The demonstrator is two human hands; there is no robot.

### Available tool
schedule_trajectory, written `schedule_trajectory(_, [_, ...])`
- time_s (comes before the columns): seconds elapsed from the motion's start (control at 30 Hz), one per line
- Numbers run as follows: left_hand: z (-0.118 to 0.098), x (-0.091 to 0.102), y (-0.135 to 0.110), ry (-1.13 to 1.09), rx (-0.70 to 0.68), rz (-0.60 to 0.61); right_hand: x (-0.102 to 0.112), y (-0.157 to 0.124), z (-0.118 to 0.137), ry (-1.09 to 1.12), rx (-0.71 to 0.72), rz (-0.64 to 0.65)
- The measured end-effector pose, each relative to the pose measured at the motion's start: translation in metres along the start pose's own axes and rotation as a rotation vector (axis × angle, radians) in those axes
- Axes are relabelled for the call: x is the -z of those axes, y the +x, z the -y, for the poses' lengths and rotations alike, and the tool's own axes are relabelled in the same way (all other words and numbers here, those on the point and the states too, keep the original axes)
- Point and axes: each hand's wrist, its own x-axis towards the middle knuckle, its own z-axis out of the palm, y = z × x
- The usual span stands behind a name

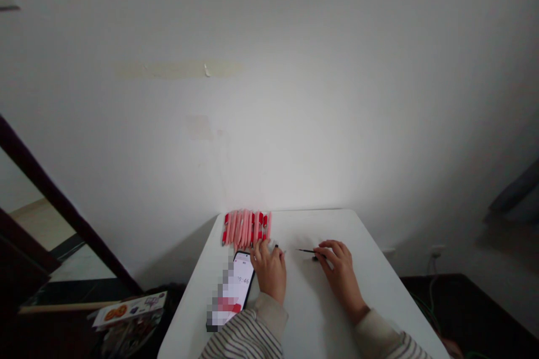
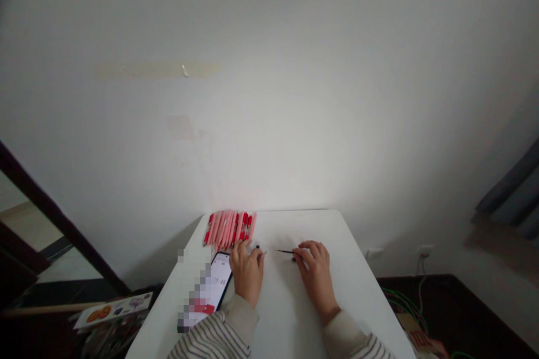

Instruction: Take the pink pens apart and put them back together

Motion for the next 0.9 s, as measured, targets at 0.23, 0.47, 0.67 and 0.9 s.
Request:
schedule_trajectory(0.23, [0.0049, -0.0062, 0.0003, -0.129, -0.064, -0.054, -0.0028, -0.0012, -0.0039, 0.003, 0.0, -0.005])
schedule_trajectory(0.47, [0.0049, -0.0044, -0.0003, -0.246, -0.122, -0.079, -0.005, -0.0032, -0.0066, -0.003, 0.001, -0.007])
schedule_trajectory(0.67, [0.0023, -0.0008, 0.0005, -0.264, -0.135, -0.07, -0.0043, -0.0029, -0.0049, -0.007, 0.002, -0.004])
schedule_trajectory(0.9, [0.0007, 0.0035, 0.0002, -0.265, -0.136, -0.059, -0.0035, -0.0022, -0.0033, -0.005, -0.001, 0.003])
